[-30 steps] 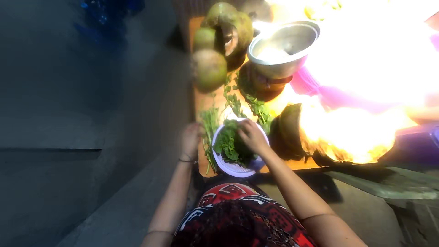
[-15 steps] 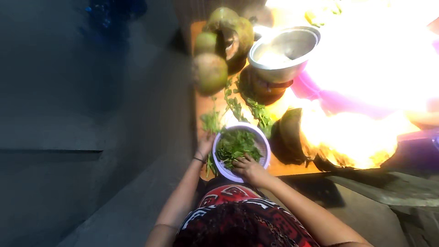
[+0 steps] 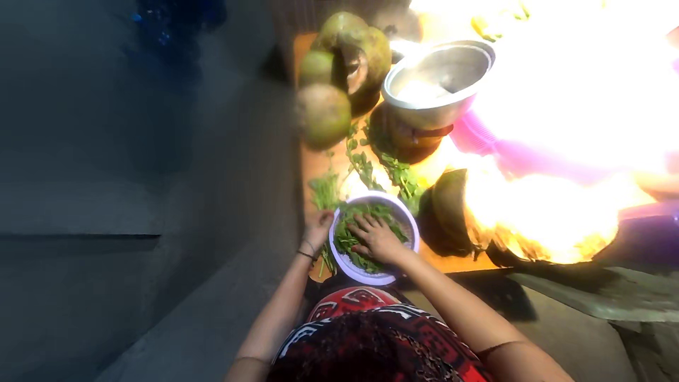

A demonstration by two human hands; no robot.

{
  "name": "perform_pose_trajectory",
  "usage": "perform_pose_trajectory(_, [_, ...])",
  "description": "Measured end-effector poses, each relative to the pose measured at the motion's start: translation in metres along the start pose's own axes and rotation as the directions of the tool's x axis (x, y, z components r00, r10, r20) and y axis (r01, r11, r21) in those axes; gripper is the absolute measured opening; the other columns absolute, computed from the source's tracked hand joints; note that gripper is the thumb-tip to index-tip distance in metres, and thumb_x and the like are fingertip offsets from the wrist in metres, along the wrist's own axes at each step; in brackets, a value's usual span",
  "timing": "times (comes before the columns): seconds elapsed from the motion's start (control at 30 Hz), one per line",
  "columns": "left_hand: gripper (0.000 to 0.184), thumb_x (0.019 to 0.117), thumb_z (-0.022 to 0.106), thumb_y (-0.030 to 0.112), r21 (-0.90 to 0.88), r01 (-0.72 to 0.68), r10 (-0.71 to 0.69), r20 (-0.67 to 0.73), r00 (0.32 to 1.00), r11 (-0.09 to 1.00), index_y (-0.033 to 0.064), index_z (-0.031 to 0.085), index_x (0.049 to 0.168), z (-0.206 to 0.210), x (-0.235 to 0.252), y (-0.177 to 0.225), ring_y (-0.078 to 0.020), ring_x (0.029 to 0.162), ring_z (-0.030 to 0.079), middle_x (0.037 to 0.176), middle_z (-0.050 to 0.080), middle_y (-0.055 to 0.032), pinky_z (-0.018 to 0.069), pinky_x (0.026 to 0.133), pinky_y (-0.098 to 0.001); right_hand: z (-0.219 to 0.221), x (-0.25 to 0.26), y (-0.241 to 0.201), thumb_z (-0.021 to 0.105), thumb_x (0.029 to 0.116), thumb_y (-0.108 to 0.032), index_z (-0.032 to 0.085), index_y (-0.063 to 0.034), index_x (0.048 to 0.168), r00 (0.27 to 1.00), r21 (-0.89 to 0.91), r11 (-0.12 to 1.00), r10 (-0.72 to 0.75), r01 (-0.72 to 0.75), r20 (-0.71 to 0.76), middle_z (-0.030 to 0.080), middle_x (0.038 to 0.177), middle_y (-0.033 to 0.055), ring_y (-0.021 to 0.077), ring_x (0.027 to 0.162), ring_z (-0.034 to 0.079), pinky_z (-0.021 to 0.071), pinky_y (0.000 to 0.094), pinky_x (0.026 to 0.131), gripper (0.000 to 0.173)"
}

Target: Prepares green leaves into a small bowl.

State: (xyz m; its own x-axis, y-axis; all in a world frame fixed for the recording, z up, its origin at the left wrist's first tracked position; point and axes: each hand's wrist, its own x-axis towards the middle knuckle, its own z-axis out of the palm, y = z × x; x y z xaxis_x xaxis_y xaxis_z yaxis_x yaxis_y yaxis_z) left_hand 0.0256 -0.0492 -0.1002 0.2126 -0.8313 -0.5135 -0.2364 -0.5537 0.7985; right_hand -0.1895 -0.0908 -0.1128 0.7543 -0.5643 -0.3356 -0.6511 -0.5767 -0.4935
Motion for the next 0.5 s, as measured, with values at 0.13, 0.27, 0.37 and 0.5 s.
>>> perform_pose_trajectory(0.13, [0.034,0.1045,0.060,0.021,-0.001,-0.006,0.006,0.109,0.994,1.000,0.0041,0.061,0.134,0.007,0.000,-0.005,-0.0275,0.099,0.068,0.116,0.069,-0.0186,0.0546,0.090,-0.0492,-0.041,-0.003,-0.002,0.057,0.1054,-0.033,0.073,-0.0117,0.127,0.938,0.175,0.977,-0.058,0.125,-0.342,0.064,0.140,0.0143,0.0358,0.134,0.056,0.0417,0.0566,0.114,0.034])
perform_pose_trajectory(0.27, [0.036,0.1036,0.062,0.022,0.072,-0.005,0.001,0.055,0.998,0.997,0.0061,0.061,0.136,0.010,-0.004,0.004,-0.0283,0.109,0.066,0.127,0.065,-0.0172,0.0529,0.097,-0.0501,-0.093,0.012,0.026,0.058,0.1044,-0.013,0.074,0.0057,0.110,0.828,0.257,0.953,0.271,-0.160,-0.492,0.069,0.119,0.0259,0.0431,0.118,0.064,0.0497,0.0564,0.104,0.025])
perform_pose_trajectory(0.37, [0.035,0.1036,0.062,0.021,0.134,-0.025,0.026,-0.006,1.000,0.991,0.0061,0.062,0.135,0.010,-0.005,0.005,-0.0279,0.115,0.064,0.133,0.062,-0.0164,0.0518,0.100,-0.0492,-0.110,0.041,0.061,0.061,0.1007,-0.009,0.067,0.0080,0.121,0.749,0.279,0.787,0.613,-0.551,-0.251,0.060,0.133,0.0310,0.0492,0.126,0.056,0.0462,0.0634,0.105,0.027])
perform_pose_trajectory(0.5, [0.030,0.1031,0.062,0.019,0.141,-0.088,0.112,-0.173,0.979,0.986,0.0036,0.066,0.128,0.009,-0.007,0.005,-0.0317,0.122,0.058,0.133,0.060,-0.0196,0.0479,0.104,-0.0492,-0.104,0.064,0.073,0.068,0.0938,-0.013,0.066,0.0094,0.121,0.622,0.114,0.629,0.778,-0.769,-0.093,0.058,0.134,0.0321,0.0505,0.132,0.051,0.0450,0.0666,0.101,0.035])
